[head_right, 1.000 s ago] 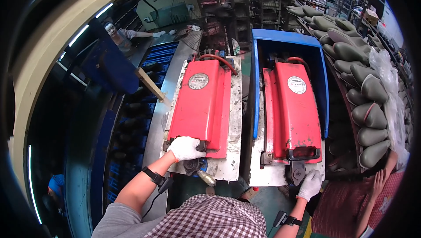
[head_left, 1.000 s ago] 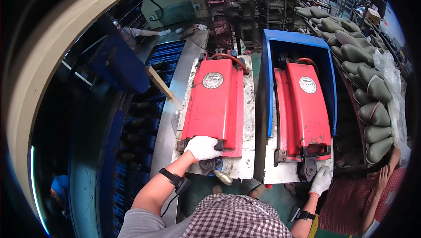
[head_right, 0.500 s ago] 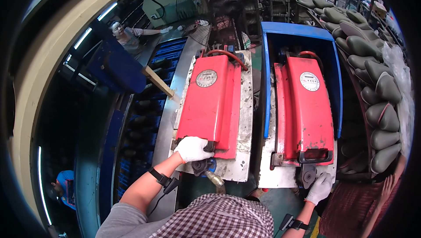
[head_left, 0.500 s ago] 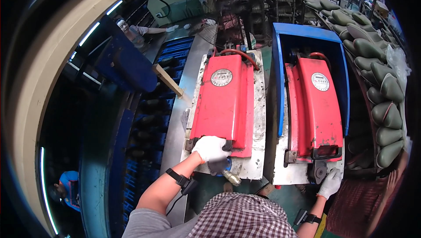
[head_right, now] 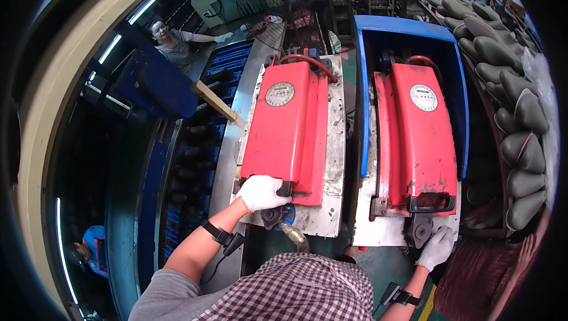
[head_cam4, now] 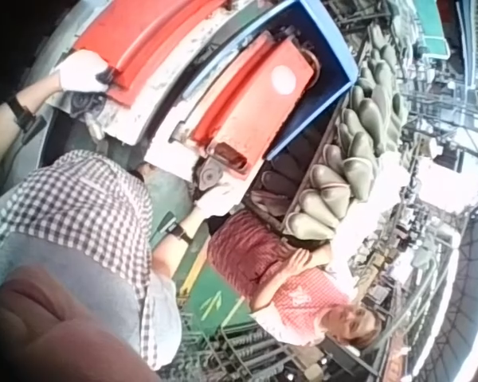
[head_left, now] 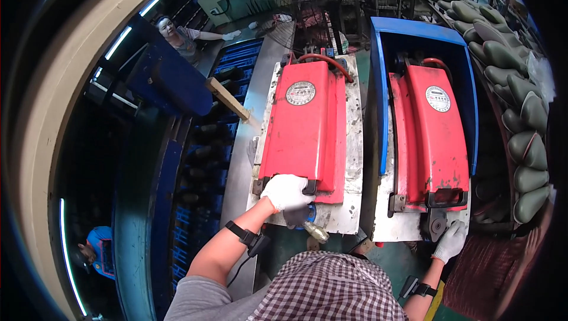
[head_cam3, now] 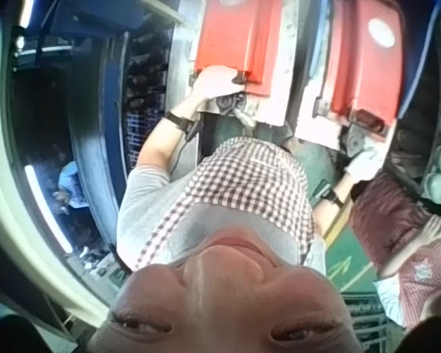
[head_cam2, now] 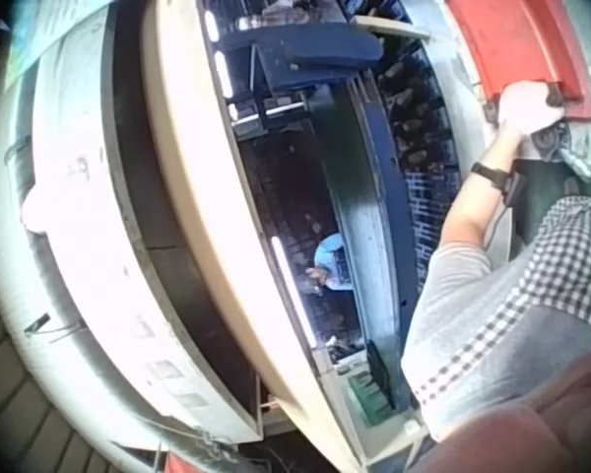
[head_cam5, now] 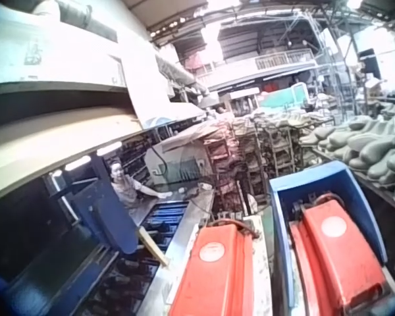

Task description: Operating a pressing machine to process shoe soles or components on a factory assembly line.

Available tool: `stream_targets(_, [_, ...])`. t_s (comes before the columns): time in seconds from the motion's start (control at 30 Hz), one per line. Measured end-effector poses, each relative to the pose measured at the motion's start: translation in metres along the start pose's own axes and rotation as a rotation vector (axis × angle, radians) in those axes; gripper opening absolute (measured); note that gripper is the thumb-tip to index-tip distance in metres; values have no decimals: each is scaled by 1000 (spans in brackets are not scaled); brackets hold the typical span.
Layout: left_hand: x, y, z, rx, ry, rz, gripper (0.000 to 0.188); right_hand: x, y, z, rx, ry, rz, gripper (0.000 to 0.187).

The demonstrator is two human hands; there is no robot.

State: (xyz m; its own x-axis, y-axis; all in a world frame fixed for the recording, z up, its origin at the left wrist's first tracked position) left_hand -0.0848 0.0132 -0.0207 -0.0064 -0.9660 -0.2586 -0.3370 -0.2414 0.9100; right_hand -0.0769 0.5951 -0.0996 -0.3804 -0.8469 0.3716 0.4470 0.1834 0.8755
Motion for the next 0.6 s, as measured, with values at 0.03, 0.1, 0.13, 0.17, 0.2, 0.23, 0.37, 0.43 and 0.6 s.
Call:
stream_targets(0.03, [0,1,0,-13,-2,-9,47,-2,0,0,-12,0,5,35])
stream_targets(0.1, [-1,2,0,-25,-5,-17,47,-4,-2,0,-8,7,7,35])
stream_targets(0.13, [-2,3,-1,-24,-1,-5,48,-3,-3,0,-4,16,10,35])
stream_targets(0.17, [-2,4,-1,-24,3,6,49,-3,-2,0,-4,14,9,35])
stream_targets(0.2, [-2,4,-1,-24,2,7,49,1,1,0,-26,26,4,35])
stream_targets(0.23, [-3,4,-1,-28,1,-12,50,3,4,0,-49,37,-2,35])
stream_targets(0.37, [-5,7,-1,-32,2,-21,52,-3,0,1,-19,14,11,35])
stream_targets(0.43, [-3,6,-1,-32,1,-9,52,-2,1,1,-23,24,19,35])
stream_targets(0.6, [-3,5,-2,-29,4,-4,52,1,3,1,-39,1,17,34])
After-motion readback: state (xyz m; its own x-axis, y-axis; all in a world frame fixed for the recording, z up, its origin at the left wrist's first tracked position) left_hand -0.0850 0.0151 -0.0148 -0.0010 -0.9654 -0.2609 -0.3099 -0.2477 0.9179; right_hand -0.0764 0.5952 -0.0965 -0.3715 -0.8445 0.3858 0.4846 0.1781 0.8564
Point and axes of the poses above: each hand's wrist, its own z-axis towards the middle knuckle, its own y-axis out of the back of the hand, x = y × z, the point moved 9 cm from there along z, towards the middle knuckle, and after that the axes turned 1 degree about -x, right-handed, at the moved point
